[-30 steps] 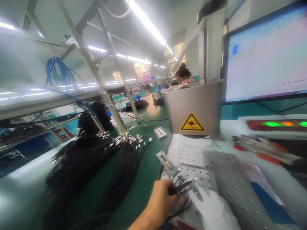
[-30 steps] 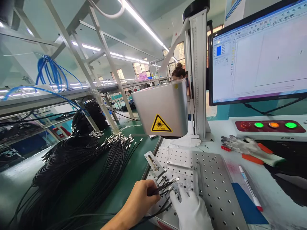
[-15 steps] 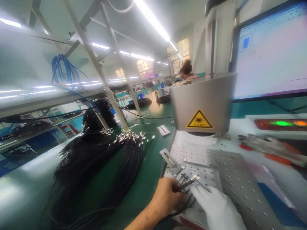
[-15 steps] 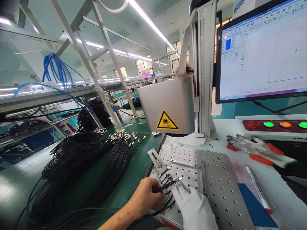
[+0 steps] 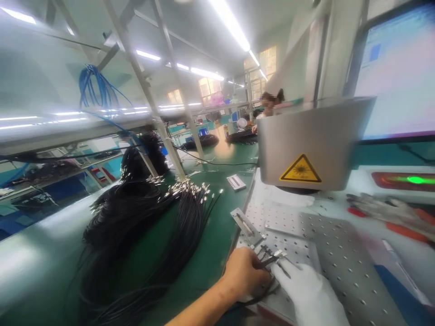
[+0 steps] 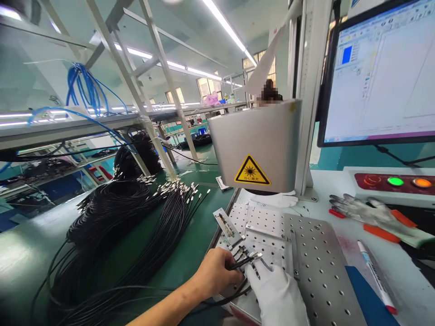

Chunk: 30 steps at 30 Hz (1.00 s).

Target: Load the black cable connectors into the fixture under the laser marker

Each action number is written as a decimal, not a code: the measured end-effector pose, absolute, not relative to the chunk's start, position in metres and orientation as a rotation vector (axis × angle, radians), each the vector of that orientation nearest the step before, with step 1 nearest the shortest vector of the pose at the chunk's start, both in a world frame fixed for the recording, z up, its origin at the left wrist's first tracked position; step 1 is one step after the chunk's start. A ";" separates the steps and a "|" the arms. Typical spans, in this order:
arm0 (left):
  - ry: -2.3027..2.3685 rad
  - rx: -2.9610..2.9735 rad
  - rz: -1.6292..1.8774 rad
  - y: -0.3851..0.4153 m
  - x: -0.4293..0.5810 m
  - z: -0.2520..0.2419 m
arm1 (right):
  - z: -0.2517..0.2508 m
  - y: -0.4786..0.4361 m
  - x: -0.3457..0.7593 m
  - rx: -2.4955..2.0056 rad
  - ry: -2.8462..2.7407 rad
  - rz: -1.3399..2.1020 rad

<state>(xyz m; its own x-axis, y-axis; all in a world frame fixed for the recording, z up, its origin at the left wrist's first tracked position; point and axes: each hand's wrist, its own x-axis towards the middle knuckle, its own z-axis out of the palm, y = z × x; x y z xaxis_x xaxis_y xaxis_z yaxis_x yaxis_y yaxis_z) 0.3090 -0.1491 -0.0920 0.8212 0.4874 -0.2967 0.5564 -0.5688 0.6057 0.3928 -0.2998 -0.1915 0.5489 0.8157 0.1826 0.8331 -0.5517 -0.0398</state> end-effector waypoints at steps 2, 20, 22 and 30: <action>0.722 2.204 -0.070 -0.145 0.306 -0.091 | -0.184 -0.298 0.389 -2.732 -1.448 -0.252; 0.822 1.654 0.022 -0.141 0.302 -0.089 | -0.160 -0.302 0.382 -2.676 -1.103 -0.087; 0.820 1.620 0.008 -0.141 0.303 -0.088 | -0.157 -0.302 0.380 -2.663 -1.148 -0.113; 0.800 2.106 0.103 -0.146 0.302 -0.088 | -0.150 -0.303 0.379 -2.666 -1.275 -0.136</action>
